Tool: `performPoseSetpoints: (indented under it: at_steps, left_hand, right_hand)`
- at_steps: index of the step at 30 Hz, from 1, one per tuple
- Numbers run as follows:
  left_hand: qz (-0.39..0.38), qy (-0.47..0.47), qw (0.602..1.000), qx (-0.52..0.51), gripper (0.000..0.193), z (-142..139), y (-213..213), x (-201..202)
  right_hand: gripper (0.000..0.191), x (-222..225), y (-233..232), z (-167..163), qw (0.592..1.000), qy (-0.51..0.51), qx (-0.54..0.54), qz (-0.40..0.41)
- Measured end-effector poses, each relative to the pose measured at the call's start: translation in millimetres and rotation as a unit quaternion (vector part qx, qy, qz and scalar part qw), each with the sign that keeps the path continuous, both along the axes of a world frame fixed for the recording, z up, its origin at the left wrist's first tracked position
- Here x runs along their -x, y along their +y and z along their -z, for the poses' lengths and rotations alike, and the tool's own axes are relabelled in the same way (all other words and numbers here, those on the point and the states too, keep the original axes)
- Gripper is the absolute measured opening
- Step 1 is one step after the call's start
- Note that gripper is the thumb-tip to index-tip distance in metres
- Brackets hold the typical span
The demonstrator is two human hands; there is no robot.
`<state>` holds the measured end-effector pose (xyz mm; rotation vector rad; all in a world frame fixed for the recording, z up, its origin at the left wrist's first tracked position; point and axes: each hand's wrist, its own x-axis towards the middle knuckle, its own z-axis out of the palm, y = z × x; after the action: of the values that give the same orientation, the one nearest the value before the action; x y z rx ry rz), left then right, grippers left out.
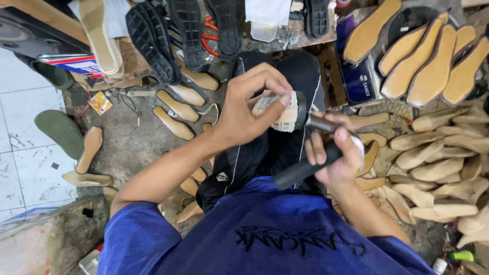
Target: The person sits on the floor of a shoe workshop holding a woven shoe upper on a wooden last. They trim excess material around the sole edge with a curved hand blade, fit and press a black rubber outsole onto the bottom, trim the joined edge again, and place the finished shoe on an overhead shelf.
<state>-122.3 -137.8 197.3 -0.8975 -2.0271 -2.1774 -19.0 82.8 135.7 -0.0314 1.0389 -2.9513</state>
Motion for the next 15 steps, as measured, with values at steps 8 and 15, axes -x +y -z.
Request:
performPoseSetpoints:
  at_steps: [8,15]
  left_hand:
    - [-0.016,0.070,0.996,0.050,0.016,-1.0,10.1,0.7]
    - [-0.011,0.078,0.995,0.058,0.020,4.6,6.9,11.2]
  right_hand:
    - [0.032,-13.7,26.6,-12.6,0.982,0.033,-0.184,0.023]
    - [0.026,37.0,58.4,-84.5,0.844,0.037,-0.517,-0.137]
